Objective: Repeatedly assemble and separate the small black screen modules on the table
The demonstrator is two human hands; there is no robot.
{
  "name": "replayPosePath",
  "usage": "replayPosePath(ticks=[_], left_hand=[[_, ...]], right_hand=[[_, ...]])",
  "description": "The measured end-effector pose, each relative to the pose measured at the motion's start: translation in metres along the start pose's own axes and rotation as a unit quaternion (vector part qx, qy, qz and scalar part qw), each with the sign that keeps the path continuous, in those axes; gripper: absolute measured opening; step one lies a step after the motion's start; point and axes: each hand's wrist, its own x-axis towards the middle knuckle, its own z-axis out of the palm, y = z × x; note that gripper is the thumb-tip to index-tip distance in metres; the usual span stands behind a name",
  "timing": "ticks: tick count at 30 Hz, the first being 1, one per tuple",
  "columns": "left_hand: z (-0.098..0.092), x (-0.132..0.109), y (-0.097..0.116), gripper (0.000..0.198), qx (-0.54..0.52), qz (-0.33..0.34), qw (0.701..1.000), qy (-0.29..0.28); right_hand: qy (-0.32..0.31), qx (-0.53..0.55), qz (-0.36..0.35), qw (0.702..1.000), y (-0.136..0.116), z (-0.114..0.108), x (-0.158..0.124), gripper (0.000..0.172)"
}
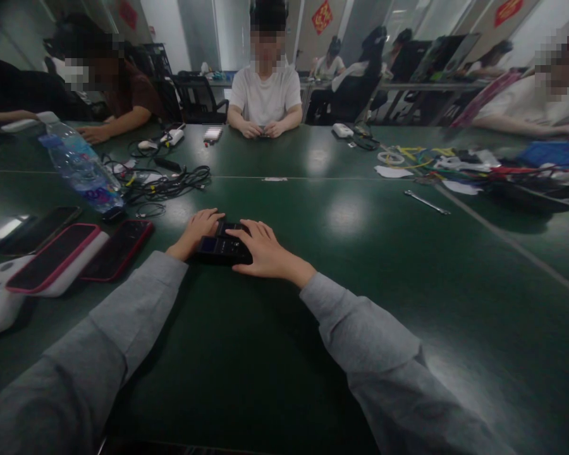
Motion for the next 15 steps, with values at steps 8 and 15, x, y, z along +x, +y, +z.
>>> replayPosePath(ticks=[8,15], left_hand=[[-0.006,-0.006,-0.001,0.039,-0.048,0.019,0.998,0.034],[-0.011,-0.005,-0.007,0.035,-0.177,-0.079,0.968,0.157]], right_hand=[[0.044,-0.082,0.035,0.995,-0.005,0.002,0.002,0.073],[0.171,-0.187,0.195,0.947,0.011,0.016,0.001,0.065]])
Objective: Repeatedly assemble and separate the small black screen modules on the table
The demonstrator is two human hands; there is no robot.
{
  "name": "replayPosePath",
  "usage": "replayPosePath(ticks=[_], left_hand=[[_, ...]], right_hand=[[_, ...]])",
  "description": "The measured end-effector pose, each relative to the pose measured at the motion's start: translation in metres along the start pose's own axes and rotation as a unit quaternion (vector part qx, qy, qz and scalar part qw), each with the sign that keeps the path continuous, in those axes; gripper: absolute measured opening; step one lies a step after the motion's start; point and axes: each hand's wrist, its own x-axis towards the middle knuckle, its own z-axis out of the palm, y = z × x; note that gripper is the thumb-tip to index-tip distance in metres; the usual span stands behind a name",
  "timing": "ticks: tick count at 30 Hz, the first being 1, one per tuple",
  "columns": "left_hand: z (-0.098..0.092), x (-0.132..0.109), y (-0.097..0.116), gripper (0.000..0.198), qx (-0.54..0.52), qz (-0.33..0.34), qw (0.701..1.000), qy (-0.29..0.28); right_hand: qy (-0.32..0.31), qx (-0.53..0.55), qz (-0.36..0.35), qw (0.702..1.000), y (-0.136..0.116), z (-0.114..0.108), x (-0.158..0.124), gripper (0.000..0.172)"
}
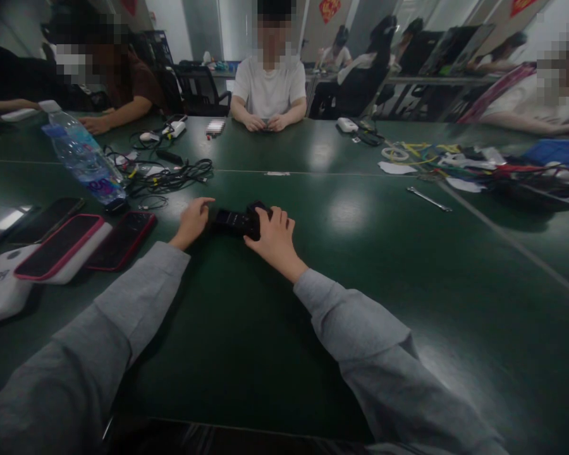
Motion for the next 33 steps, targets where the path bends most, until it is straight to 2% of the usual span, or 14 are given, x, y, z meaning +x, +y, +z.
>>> replayPosePath(ticks=[3,6,8,11,15,18,21,24,26,29,31,33], left_hand=[[0.0,0.003,0.0,0.032,-0.075,-0.03,0.996,0.045],[-0.002,0.003,0.005,0.025,-0.148,-0.003,0.987,0.062],[-0.005,0.001,0.009,0.028,-0.205,0.015,0.977,0.062],[-0.007,-0.002,0.014,0.041,-0.263,0.015,0.964,0.022],[-0.004,-0.004,0.013,0.065,-0.236,0.028,0.971,-0.008],[-0.002,-0.003,0.009,0.068,-0.257,0.006,0.966,-0.015],[-0.004,0.0,0.009,0.071,-0.345,-0.012,0.937,-0.057],[-0.006,0.002,0.01,0.06,-0.406,0.0,0.908,-0.106],[-0.004,0.002,0.01,0.054,-0.381,-0.003,0.921,-0.084],[0.003,0.001,0.01,0.045,-0.295,-0.03,0.955,0.017],[0.007,-0.001,0.012,0.037,-0.275,-0.038,0.959,0.054],[0.009,-0.003,0.014,0.03,-0.275,-0.033,0.959,0.069]], right_hand=[[0.039,-0.008,0.037,0.999,0.009,0.006,0.003,0.047],[0.043,-0.007,0.019,0.999,0.013,0.009,0.004,0.047],[0.05,-0.012,0.008,0.999,0.014,0.011,0.004,0.049],[0.061,0.001,-0.004,0.998,0.013,0.012,0.002,0.047],[0.077,0.022,0.006,0.997,0.017,0.013,0.002,0.046],[0.091,0.056,0.032,0.994,0.024,0.017,0.003,0.047],[0.099,0.112,0.068,0.986,0.031,0.021,0.004,0.047],[0.102,0.152,0.079,0.98,0.034,0.023,0.005,0.049],[0.105,0.162,0.071,0.979,0.034,0.023,0.005,0.051],[0.097,0.171,0.066,0.978,0.031,0.021,0.004,0.052],[0.074,0.174,0.062,0.98,0.028,0.018,0.003,0.051],[0.051,0.172,0.052,0.982,0.024,0.014,0.001,0.05]])
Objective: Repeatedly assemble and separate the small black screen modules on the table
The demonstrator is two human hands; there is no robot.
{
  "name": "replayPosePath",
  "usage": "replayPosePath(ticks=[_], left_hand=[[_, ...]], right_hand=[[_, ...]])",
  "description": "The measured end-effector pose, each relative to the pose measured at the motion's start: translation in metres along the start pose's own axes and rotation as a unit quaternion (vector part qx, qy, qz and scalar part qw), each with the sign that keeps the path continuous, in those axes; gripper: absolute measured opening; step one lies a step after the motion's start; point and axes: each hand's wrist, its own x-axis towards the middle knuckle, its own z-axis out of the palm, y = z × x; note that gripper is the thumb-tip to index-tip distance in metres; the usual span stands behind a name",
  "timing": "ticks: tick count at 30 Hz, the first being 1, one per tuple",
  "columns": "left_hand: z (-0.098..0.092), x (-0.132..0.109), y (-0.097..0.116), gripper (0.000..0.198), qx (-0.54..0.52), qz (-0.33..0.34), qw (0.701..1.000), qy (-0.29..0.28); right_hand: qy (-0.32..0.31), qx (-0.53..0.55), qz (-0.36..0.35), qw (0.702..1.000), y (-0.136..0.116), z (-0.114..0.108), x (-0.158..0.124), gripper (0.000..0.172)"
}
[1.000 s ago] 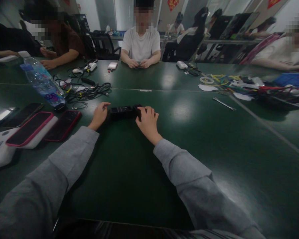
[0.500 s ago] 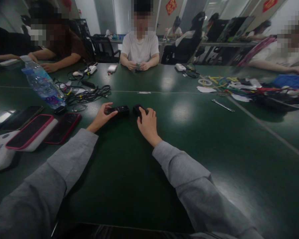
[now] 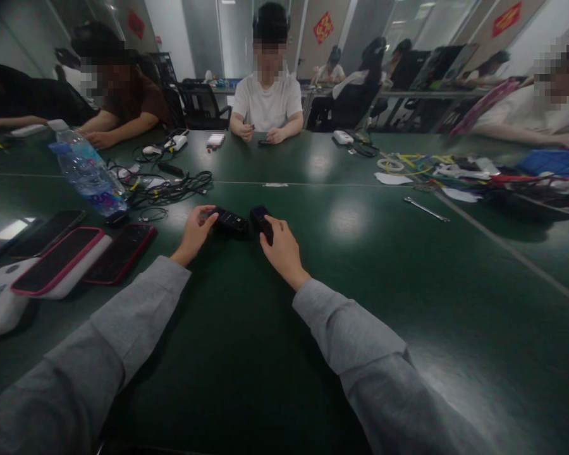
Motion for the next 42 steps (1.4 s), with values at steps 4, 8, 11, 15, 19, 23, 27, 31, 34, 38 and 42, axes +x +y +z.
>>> replayPosePath(ticks=[4,8,11,15,19,23,27,31,34,38,42], left_hand=[[0.002,-0.003,0.002,0.024,-0.001,0.007,1.0,-0.016],[0.005,-0.004,0.006,0.022,0.007,0.044,0.997,-0.058],[0.006,-0.007,0.016,0.027,0.011,0.063,0.993,-0.104],[0.005,-0.012,0.027,0.04,0.015,0.065,0.983,-0.17],[0.004,-0.012,0.028,0.055,0.04,0.075,0.978,-0.189],[0.003,-0.01,0.024,0.061,0.032,0.08,0.975,-0.206],[0.002,-0.009,0.023,0.06,0.022,0.083,0.968,-0.237],[0.003,-0.012,0.028,0.06,0.036,0.107,0.956,-0.269],[0.004,-0.015,0.032,0.057,0.057,0.139,0.953,-0.265],[0.005,-0.016,0.034,0.054,0.096,0.178,0.949,-0.243],[0.006,-0.019,0.038,0.054,0.176,0.233,0.937,-0.193]], right_hand=[[-0.041,-0.005,-0.035,0.999,-0.007,-0.002,-0.002,0.051],[-0.063,-0.014,-0.057,0.996,-0.009,-0.003,-0.003,0.056],[-0.075,-0.008,-0.064,0.995,-0.009,-0.005,-0.004,0.056],[-0.106,0.004,-0.084,0.991,-0.011,-0.006,-0.005,0.062],[-0.113,0.006,-0.094,0.989,-0.01,-0.005,-0.006,0.064],[-0.118,0.001,-0.098,0.988,-0.007,-0.002,-0.005,0.062],[-0.117,-0.022,-0.095,0.988,-0.006,-0.001,-0.005,0.061],[-0.093,-0.057,-0.072,0.991,-0.008,-0.002,-0.006,0.058],[-0.084,-0.056,-0.064,0.993,-0.009,-0.002,-0.006,0.055],[-0.049,-0.041,-0.059,0.996,-0.009,-0.003,-0.005,0.047],[-0.002,-0.066,-0.074,0.995,-0.011,-0.006,-0.004,0.027]])
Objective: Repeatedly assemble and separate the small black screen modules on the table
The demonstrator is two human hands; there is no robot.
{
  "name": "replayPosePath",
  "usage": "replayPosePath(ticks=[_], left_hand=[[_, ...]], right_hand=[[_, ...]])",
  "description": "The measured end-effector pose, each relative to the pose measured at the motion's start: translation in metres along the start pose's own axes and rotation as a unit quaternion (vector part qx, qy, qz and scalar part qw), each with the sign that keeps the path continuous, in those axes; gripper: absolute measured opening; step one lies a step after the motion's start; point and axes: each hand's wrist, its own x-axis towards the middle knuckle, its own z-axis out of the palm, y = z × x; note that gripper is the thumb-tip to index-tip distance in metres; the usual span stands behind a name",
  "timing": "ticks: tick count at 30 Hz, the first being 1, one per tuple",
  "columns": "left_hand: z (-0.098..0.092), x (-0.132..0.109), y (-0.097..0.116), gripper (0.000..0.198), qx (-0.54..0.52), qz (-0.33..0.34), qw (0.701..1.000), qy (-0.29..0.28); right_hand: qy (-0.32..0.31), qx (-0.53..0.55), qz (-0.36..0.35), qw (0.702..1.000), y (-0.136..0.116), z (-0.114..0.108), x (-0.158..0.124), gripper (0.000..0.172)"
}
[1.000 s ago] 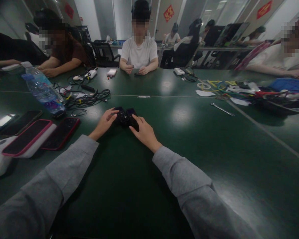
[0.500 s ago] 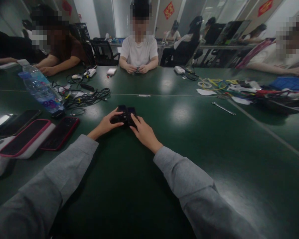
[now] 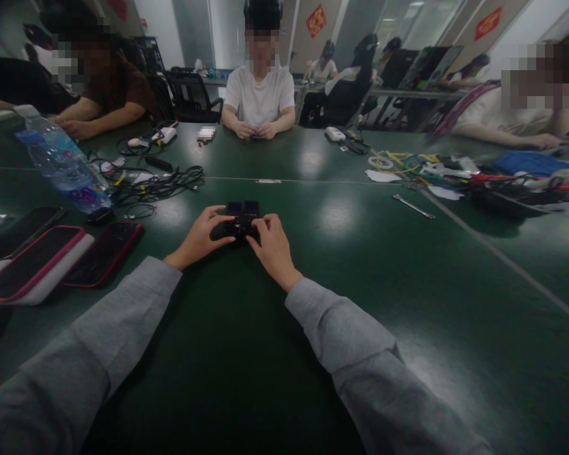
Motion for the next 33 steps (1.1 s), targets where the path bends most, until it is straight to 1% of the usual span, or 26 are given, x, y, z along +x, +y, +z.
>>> replayPosePath(ticks=[3,6,9,14,23,26,29,33], left_hand=[[0.0,-0.001,0.009,0.043,0.09,0.027,0.996,0.012],[0.001,-0.002,0.016,0.028,0.141,0.059,0.988,-0.001],[0.002,-0.002,0.018,0.023,0.163,0.085,0.983,-0.008],[0.0,-0.001,0.017,0.023,0.15,0.102,0.983,-0.023],[-0.002,0.0,0.022,0.026,0.144,0.097,0.984,-0.04],[-0.002,0.0,0.022,0.026,0.157,0.091,0.983,-0.035],[-0.002,0.0,0.019,0.025,0.168,0.089,0.981,-0.025],[-0.002,0.0,0.017,0.024,0.19,0.103,0.976,-0.012]], right_hand=[[-0.013,-0.037,-0.038,0.999,-0.003,-0.003,0.001,0.016],[-0.032,-0.057,-0.059,0.996,-0.006,-0.004,0.001,0.017],[-0.038,-0.053,-0.07,0.995,-0.008,-0.005,0.001,0.019],[-0.036,-0.04,-0.085,0.995,-0.007,-0.004,0.0,0.02],[-0.039,-0.011,-0.089,0.995,-0.004,-0.002,0.001,0.02],[-0.041,-0.017,-0.087,0.995,-0.005,-0.003,0.001,0.02],[-0.039,-0.035,-0.082,0.995,-0.005,-0.005,0.001,0.017],[-0.02,-0.054,-0.066,0.996,-0.003,-0.005,0.002,0.013]])
